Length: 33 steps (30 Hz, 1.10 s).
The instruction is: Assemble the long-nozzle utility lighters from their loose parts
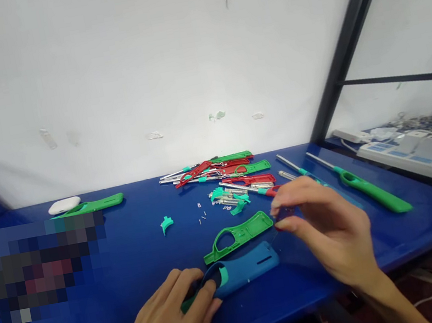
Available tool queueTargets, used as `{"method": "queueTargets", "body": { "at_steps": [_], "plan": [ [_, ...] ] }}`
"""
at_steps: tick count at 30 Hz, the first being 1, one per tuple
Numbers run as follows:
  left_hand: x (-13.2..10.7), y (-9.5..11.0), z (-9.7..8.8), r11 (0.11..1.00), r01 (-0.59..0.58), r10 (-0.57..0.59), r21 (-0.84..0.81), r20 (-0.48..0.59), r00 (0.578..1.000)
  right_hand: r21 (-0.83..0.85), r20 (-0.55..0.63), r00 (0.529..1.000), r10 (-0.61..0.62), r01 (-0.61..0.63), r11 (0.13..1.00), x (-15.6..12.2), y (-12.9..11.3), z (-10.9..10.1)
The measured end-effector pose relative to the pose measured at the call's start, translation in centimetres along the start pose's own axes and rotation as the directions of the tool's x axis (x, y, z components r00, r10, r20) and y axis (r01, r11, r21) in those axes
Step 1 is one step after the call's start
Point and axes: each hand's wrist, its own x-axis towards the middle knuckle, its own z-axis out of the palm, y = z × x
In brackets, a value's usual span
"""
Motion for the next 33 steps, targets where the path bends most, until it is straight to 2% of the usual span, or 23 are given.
{"method": "queueTargets", "body": {
  "at_steps": [2,4,7,9,11,14,17,20,22,24,26,30,33],
  "plan": [
    [0.0,0.0,0.0,1.0,-0.004,0.004,0.002,-0.003,1.0,-0.072,-0.002,1.0,-0.011,0.011,0.997,0.1,-0.1,0.0],
    [-0.1,0.0,-0.1,1.0,-0.011,0.011,-0.002,0.001,1.0,-0.108,0.041,0.998,0.038,-0.034,0.994,0.2,-0.3,-0.1],
    [-0.1,-0.1,-0.1,1.0,-0.016,0.016,-0.004,-0.003,1.0,-0.026,0.056,0.991,0.121,-0.119,0.993,0.2,-0.5,-0.1],
    [-0.1,-0.1,-0.1,1.0,-0.013,0.013,0.008,-0.005,1.0,0.003,0.014,0.994,0.11,-0.11,0.994,0.2,-0.5,-0.1],
    [0.0,0.0,-0.1,1.0,-0.008,0.008,0.013,-0.002,1.0,-0.046,-0.012,0.997,0.079,-0.08,0.996,0.3,-0.6,-0.1],
    [0.2,0.1,-0.1,1.0,-0.004,0.004,-0.001,-0.006,1.0,-0.092,0.063,0.995,0.074,-0.068,0.993,0.4,-0.7,-0.3],
    [0.2,0.0,-0.1,1.0,0.001,-0.001,-0.007,-0.015,1.0,0.01,0.115,0.992,0.056,-0.058,0.998,0.4,-0.8,-0.3],
    [0.1,-0.1,-0.1,1.0,0.001,-0.001,0.003,-0.012,1.0,0.019,0.027,0.999,0.021,-0.022,1.0,0.4,-0.7,-0.3],
    [0.0,-0.1,-0.2,1.0,-0.005,0.005,0.004,-0.011,1.0,-0.061,0.02,0.999,0.03,-0.028,0.998,0.4,-0.7,-0.3],
    [0.0,-0.1,-0.2,1.0,-0.008,0.008,-0.005,-0.01,1.0,-0.111,0.068,0.996,0.059,-0.051,0.993,0.3,-0.7,-0.3],
    [0.1,0.0,-0.2,1.0,-0.007,0.006,-0.008,-0.011,1.0,-0.081,0.096,0.993,0.073,-0.065,0.995,0.3,-0.8,-0.3],
    [0.2,0.0,-0.1,1.0,-0.01,0.01,0.011,-0.027,1.0,-0.037,0.022,0.999,0.043,-0.042,0.998,0.3,-0.9,-0.2],
    [0.1,0.0,0.1,1.0,-0.015,0.016,0.02,-0.038,0.999,-0.078,0.074,0.993,0.087,-0.081,0.994,0.4,-1.1,-0.3]
  ]
}}
